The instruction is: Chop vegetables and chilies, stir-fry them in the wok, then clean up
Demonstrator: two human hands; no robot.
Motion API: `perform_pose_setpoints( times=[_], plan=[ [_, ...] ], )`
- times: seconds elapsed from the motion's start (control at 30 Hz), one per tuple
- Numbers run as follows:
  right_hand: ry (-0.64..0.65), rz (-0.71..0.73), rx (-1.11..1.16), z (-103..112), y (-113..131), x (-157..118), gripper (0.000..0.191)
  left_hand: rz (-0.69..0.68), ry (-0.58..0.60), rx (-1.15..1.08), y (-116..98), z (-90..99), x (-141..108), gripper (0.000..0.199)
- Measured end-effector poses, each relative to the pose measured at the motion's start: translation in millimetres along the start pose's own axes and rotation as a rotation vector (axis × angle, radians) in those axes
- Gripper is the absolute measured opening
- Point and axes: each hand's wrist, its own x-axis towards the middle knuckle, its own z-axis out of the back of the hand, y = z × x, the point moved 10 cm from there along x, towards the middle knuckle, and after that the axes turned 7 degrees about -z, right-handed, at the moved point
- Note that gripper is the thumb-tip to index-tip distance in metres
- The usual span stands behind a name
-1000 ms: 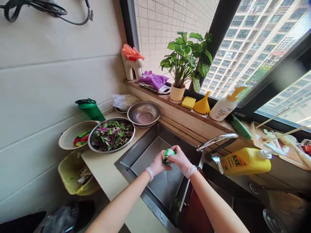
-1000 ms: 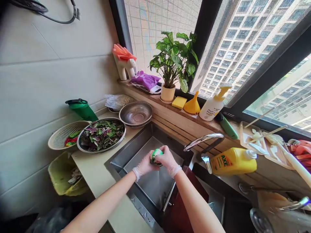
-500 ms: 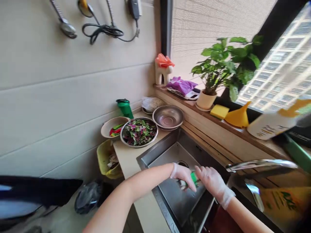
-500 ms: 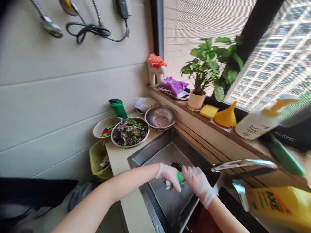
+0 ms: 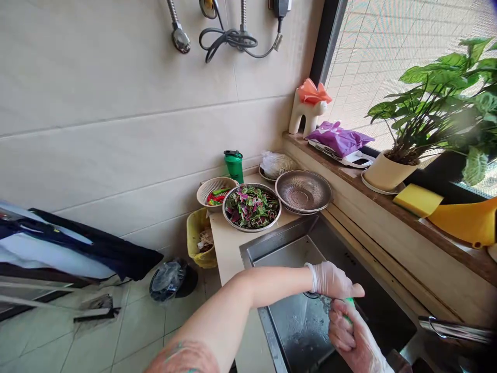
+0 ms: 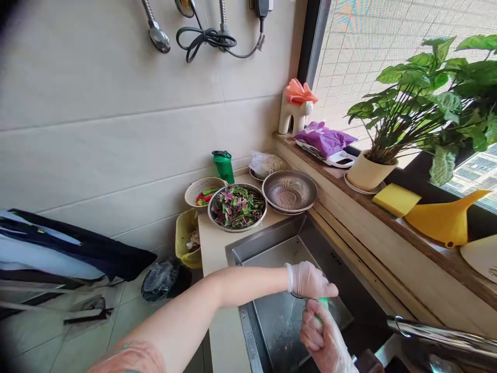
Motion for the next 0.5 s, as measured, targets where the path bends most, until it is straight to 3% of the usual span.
perform_pose_setpoints(
  times=[0.07,0.17,0.23,0.33,0.4,0.5],
  plan=[
    [-0.094,0.05,-0.081,12,8,1,0.045,0.049,-0.032,-0.011,8,-6.2,-4,0.023],
    [-0.499,0.314,-0.651,47,45,-10,0.032,0.254,0.083,-0.329,28,-39.3,-17,0.016],
    [-0.673,0.647,-1.12,38,72,-29,0.034,0.407,0.252,-0.747,25,-73.3,-29,0.012],
    [-0.687,1.006,-1.613,7,73,-44,0.045,0.433,0.441,-1.203,-9,-93.8,-35,0.022],
    [-0.719,1.005,-1.755,6,72,-41,0.038,0.402,0.48,-1.237,-22,-88.7,-31,0.027],
    [-0.727,0.756,-1.754,24,76,-18,0.024,0.399,0.418,-0.944,-11,-70.1,-23,0.016]
  ],
)
